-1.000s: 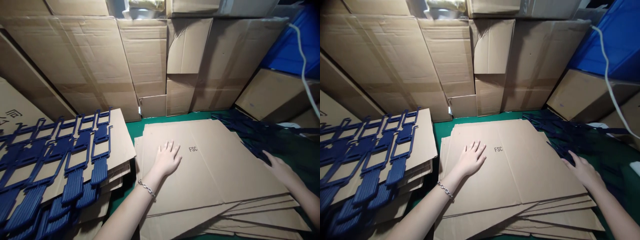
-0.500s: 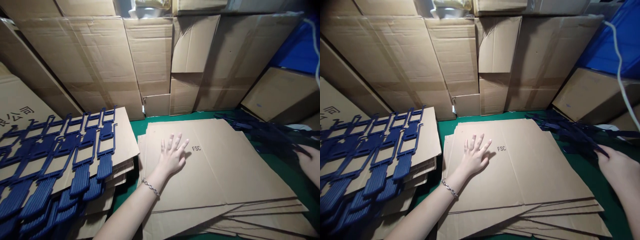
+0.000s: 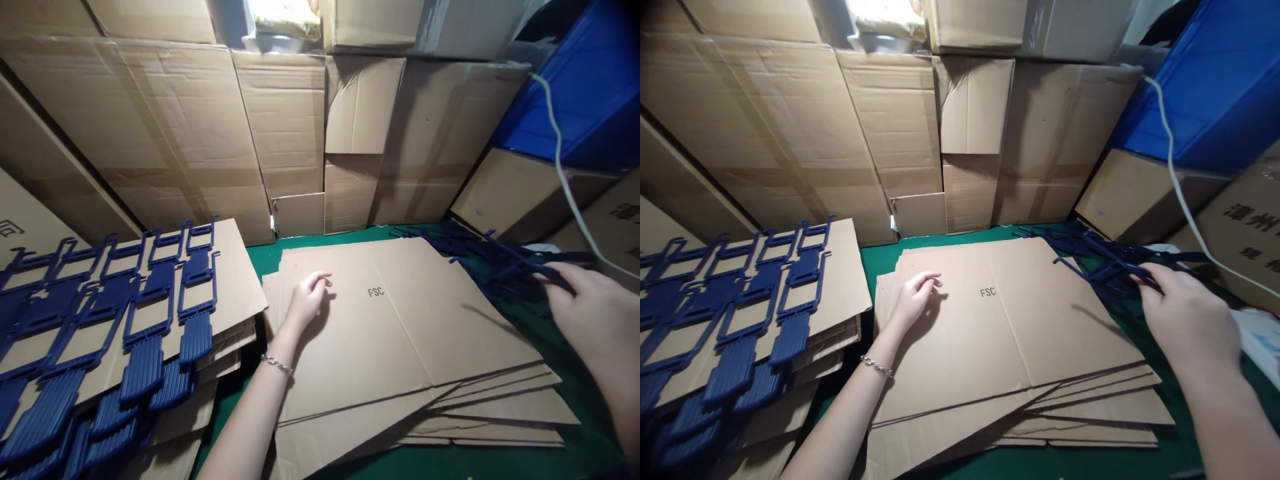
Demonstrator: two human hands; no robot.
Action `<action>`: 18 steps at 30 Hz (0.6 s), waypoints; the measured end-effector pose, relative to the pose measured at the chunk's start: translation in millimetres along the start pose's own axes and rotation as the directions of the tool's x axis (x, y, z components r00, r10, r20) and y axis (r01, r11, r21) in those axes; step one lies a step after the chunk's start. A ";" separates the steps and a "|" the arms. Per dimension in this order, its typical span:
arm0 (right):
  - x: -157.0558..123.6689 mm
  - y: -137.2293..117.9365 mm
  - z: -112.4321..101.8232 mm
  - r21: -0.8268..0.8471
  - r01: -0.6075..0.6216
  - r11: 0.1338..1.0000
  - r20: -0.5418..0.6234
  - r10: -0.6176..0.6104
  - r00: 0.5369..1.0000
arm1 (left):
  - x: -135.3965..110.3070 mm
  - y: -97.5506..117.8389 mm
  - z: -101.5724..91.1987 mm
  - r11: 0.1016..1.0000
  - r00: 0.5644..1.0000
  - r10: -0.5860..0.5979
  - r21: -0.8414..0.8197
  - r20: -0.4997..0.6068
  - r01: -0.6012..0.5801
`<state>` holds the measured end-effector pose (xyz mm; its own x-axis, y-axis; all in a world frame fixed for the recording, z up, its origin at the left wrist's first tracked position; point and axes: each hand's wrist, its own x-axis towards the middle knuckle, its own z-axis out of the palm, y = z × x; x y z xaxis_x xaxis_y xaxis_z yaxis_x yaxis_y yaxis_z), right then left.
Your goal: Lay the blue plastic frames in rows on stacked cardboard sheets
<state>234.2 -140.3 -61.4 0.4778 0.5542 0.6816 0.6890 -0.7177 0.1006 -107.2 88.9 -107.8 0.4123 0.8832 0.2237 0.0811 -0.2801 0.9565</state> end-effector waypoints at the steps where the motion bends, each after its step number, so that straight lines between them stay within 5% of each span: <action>1: 1.7 -8.9 -6.7 0.011 0.022 1.000 -0.038 -0.021 0.999 | 2.3 0.3 -3.8 0.997 0.999 -0.049 -0.060 -0.015 0.048; 5: 18.4 -22.3 -6.7 0.048 0.016 0.999 -0.144 -0.009 0.989 | 6.4 -1.0 -10.9 0.932 0.976 -0.217 -0.297 0.006 0.209; 10: 49.6 -2.6 15.6 0.029 -0.140 0.990 -0.100 0.142 0.985 | 5.1 -4.2 -9.6 0.851 0.948 -0.311 -0.425 0.065 0.308; 12: 55.1 -3.4 14.7 0.132 -0.103 0.986 -0.224 0.131 0.966 | 4.0 -3.1 -10.8 0.828 0.939 -0.324 -0.446 0.116 0.341; 16: 35.8 -52.9 -8.3 0.410 0.317 0.855 -0.553 -0.043 0.832 | -0.1 2.2 -17.5 0.756 0.867 -0.327 -0.446 0.376 0.479; 18: 11.8 -95.6 -20.8 0.509 0.603 0.614 -0.572 -0.283 0.770 | -1.6 3.7 -20.3 0.688 0.759 -0.339 -0.404 0.556 0.603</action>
<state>162.6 -73.9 -47.9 -0.1381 0.3888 0.9109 0.9887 0.1077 0.1040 -126.0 94.0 -100.8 0.7901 0.5558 -0.2586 -0.0620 0.4920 0.8684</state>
